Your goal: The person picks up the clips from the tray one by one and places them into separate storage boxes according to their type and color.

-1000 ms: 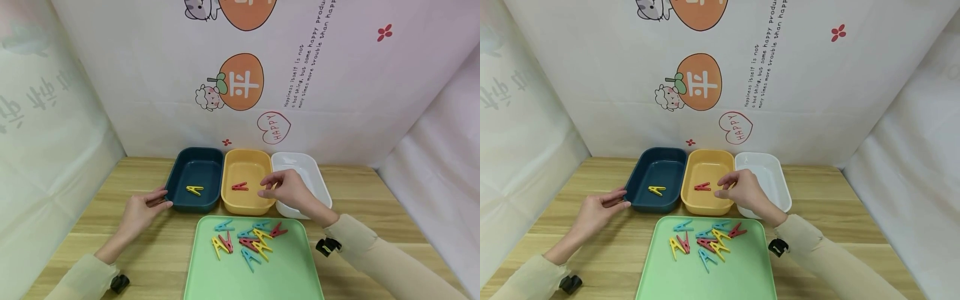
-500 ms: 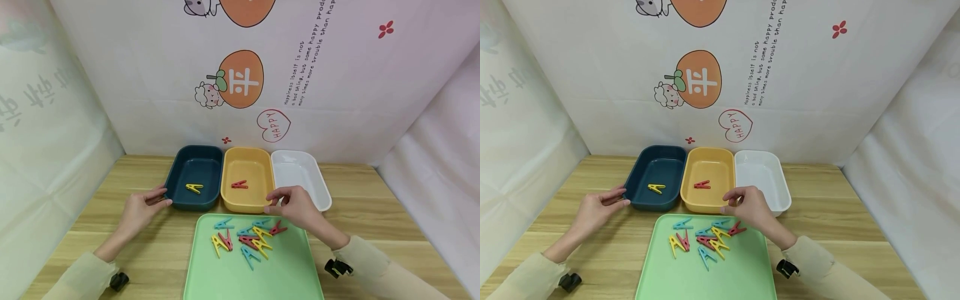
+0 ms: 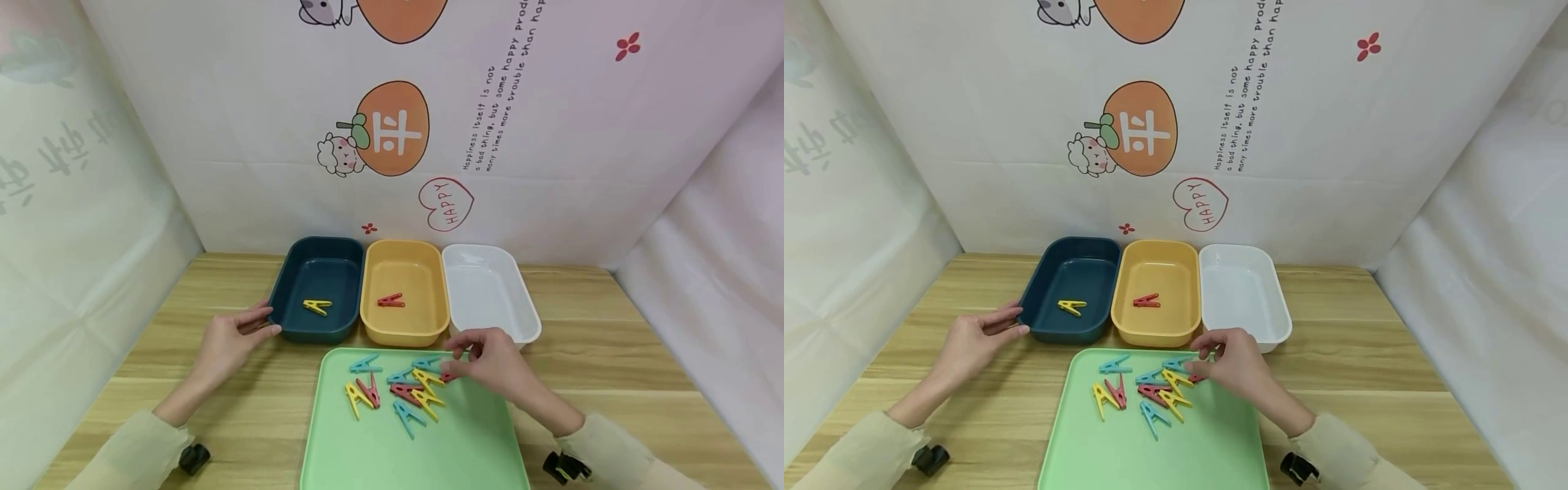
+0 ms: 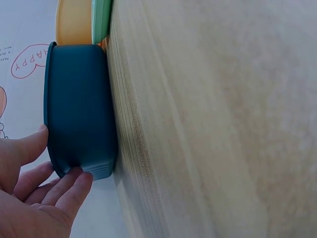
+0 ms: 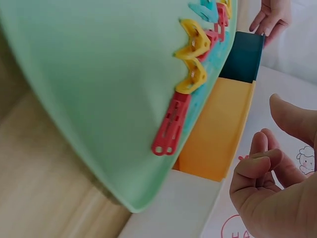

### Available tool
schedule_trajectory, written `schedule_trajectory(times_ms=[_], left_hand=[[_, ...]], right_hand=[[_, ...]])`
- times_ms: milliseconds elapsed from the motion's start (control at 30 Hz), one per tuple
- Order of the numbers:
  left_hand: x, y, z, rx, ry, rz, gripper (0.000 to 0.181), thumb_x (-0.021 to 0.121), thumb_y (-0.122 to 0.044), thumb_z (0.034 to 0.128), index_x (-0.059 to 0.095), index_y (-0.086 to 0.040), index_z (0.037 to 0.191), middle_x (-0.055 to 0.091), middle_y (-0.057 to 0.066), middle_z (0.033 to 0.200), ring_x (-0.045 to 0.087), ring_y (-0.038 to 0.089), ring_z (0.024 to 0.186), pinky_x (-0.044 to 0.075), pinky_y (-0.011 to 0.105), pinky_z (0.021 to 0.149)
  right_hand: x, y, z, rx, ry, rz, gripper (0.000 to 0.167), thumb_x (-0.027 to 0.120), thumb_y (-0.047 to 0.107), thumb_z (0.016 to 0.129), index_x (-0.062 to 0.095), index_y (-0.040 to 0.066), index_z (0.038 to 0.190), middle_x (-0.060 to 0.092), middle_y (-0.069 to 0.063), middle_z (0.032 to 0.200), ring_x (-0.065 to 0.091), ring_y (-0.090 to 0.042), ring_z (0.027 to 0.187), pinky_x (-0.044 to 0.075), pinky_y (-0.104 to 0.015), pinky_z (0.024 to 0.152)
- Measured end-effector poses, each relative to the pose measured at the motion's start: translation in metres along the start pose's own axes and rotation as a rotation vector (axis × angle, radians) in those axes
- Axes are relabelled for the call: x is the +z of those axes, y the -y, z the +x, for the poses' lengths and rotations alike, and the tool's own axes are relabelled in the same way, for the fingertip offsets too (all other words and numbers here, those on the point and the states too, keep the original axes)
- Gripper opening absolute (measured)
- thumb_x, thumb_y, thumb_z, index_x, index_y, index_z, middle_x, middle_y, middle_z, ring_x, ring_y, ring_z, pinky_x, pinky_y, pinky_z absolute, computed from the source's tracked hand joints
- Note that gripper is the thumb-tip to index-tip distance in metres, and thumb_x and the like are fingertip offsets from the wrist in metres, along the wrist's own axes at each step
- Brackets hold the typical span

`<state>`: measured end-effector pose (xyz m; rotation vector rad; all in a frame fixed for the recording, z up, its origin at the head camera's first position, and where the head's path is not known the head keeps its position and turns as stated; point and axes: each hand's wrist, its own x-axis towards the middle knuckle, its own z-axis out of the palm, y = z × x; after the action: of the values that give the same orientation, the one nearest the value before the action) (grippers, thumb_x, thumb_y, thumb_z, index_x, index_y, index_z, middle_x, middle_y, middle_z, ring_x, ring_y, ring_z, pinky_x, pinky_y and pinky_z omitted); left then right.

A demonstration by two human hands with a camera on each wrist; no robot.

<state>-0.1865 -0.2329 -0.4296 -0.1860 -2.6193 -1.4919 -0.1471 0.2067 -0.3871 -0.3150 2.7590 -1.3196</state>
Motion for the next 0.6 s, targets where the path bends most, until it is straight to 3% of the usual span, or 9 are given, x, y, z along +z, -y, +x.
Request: schedule_trajectory(times_ms=[333,600], left_hand=[[0.001,0.001,0.0,0.008,-0.006,0.003,0.048,0.081,-0.02,0.0974,0.068,0.007,0.135,0.056,0.018,0.149,0.069,0.035,0.118,0.059,0.017,0.082],[0.0,0.001,0.001,0.005,-0.005,0.002,0.048,0.081,-0.02,0.0974,0.068,0.007,0.134,0.057,0.019,0.148,0.068,0.035,0.12,0.06,0.019,0.083]], right_hand=[[0.002,-0.011,-0.013,-0.038,0.008,0.006,0.021,0.094,0.014,0.081,0.08,0.006,0.094,0.068,0.003,0.078,0.043,-0.007,0.056,0.035,-0.02,0.049],[0.007,-0.013,-0.017,-0.014,0.045,0.021,0.02,0.093,0.013,0.081,0.08,0.006,0.095,0.073,0.003,0.081,0.042,-0.007,0.057,0.034,-0.02,0.05]])
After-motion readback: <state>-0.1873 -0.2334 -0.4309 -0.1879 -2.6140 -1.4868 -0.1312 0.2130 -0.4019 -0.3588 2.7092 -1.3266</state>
